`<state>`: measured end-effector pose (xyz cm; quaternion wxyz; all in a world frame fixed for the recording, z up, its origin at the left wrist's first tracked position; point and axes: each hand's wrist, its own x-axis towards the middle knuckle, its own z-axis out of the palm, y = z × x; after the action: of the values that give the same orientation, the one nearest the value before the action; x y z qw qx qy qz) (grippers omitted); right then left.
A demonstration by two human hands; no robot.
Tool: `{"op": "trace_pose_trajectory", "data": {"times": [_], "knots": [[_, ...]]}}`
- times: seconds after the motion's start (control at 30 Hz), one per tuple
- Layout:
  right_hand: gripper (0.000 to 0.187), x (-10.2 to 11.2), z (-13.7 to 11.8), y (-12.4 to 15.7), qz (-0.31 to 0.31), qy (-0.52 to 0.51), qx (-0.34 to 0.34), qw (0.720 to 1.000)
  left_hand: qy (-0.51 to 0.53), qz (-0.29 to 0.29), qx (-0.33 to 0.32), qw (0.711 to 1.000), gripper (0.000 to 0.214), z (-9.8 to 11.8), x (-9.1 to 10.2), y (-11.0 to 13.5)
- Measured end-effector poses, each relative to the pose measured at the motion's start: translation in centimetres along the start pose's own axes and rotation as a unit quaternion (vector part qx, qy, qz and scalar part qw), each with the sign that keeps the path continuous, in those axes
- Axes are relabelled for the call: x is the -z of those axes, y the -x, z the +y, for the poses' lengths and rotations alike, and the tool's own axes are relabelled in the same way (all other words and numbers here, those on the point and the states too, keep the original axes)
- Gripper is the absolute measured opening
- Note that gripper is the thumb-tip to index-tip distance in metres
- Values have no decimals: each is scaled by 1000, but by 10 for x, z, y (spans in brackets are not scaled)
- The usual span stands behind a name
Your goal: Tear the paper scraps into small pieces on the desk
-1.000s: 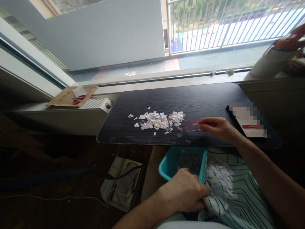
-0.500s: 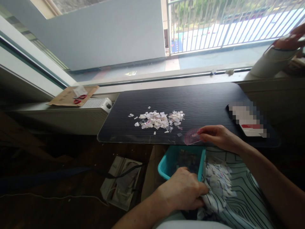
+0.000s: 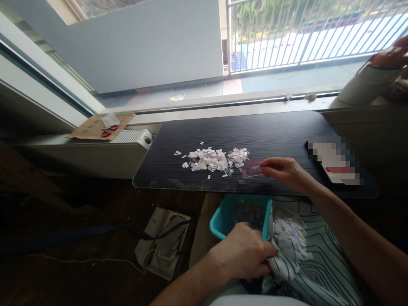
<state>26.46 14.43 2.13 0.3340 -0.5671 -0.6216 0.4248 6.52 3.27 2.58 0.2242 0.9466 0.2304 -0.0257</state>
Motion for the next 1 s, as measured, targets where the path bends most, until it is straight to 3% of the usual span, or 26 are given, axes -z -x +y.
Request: {"op": "trace_pose_trajectory", "data": {"times": [0.13,0.3,0.47,0.73,0.9,1.0], "knots": [[29,0,3,-5,43,-12,-3,999,-1,-2,3,1000,17,-1,0,0],[26,4,1,-1,-38,16,-13,999,4,-4,6,1000,17,-1,0,1],[26,3,-2,0,-16,14,1,1000,8,-6,13,1000,17,-2,-1,1],[25,-1,-1,7,-91,1,-18,996,13,-18,16,1000,16,-2,1,1],[24,5,-3,12,-45,3,-22,999,12,-11,21,1000,16,-2,-1,1],[24,7,-6,16,-71,20,-21,997,12,-10,19,1000,16,-2,-1,1]]}}
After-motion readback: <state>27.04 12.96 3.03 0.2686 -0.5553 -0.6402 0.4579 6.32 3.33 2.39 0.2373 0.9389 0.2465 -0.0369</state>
